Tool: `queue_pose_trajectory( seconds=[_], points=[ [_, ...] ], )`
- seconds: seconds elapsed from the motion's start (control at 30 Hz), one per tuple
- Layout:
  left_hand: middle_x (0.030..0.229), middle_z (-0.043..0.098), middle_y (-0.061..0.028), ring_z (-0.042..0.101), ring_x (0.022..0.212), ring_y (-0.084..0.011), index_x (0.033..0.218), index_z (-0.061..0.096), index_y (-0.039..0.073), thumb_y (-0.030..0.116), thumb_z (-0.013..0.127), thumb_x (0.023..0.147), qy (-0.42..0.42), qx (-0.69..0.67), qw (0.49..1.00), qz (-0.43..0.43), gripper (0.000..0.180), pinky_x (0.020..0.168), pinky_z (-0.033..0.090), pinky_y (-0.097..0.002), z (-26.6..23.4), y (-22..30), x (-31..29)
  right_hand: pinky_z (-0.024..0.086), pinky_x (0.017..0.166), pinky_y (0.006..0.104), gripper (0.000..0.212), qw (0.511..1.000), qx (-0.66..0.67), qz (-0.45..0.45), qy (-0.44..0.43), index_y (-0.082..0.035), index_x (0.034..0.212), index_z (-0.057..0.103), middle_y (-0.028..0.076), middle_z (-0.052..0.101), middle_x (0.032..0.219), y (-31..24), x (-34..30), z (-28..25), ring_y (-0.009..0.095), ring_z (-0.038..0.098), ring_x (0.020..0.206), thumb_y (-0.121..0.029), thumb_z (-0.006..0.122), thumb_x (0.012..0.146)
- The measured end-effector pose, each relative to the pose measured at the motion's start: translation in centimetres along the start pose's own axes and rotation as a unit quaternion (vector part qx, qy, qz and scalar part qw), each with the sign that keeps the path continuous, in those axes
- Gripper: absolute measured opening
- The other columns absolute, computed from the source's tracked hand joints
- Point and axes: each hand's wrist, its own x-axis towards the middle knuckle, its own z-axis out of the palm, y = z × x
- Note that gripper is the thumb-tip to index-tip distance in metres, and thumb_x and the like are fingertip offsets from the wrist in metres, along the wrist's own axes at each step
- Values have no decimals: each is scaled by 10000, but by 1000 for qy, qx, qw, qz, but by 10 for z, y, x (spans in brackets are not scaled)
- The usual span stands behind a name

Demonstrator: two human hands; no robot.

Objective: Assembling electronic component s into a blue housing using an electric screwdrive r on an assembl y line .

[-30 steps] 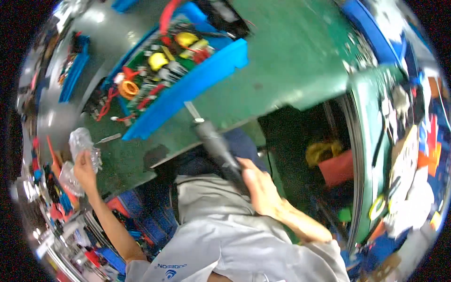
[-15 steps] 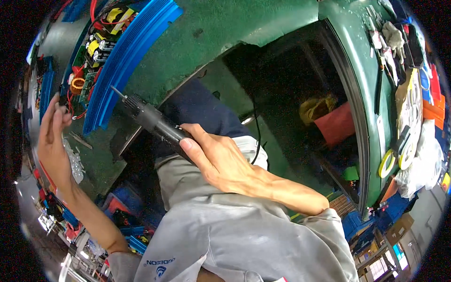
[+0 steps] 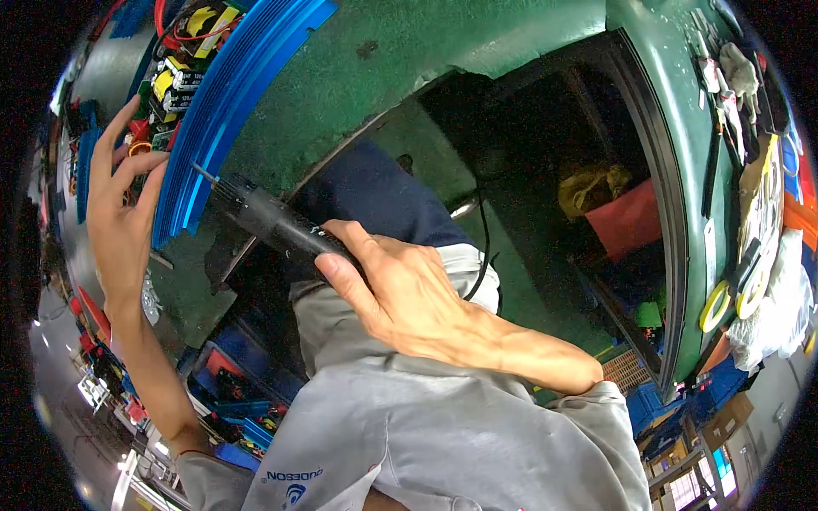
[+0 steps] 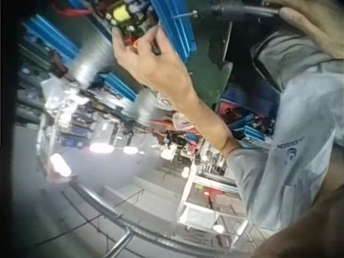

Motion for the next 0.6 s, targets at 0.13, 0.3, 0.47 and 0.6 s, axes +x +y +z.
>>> queue_pose_trajectory(
  seconds=[0.13, 0.3, 0.47, 0.6],
  points=[
    [1466, 548, -90, 555, 1302, -275, 965, 720, 26, 42, 707, 888, 0, -26, 999, 38, 80, 1060, 449, -364, 7, -5, 3, 474, 679, 355, 485, 983, 125, 118, -70, 4, 1320, 521, 115, 633, 792, -10, 5, -9, 205, 612, 724, -395, 349, 1104],
    [1544, 463, -159, 404, 1454, -338, 910, 701, 50, 26, 701, 864, -34, -88, 996, -3, 52, 1203, 298, -443, 1, -2, 6, 447, 663, 261, 570, 885, 389, 220, -129, -86, 1023, 615, 12, 620, 778, 3, -1, 6, 104, 565, 710, -558, 301, 1082],
    [1539, 460, -170, 428, 1430, -355, 897, 722, 21, -19, 751, 762, -36, -216, 975, -33, 145, 1181, 327, -441, 1, -5, 2, 479, 584, 283, 912, 810, 473, 297, -180, 13, 1428, 476, 90, 648, 800, 6, -7, 7, 148, 600, 639, -757, 320, 965],
    [1556, 409, -223, 404, 1437, -378, 972, 733, 10, -49, 679, 790, -66, -204, 977, -18, 199, 1192, 303, -497, -11, -6, 4, 431, 558, 274, 984, 821, 445, 301, -194, 31, 1406, 495, 96, 630, 742, -9, 4, 3, 137, 559, 607, -808, 323, 922]
  ],
)
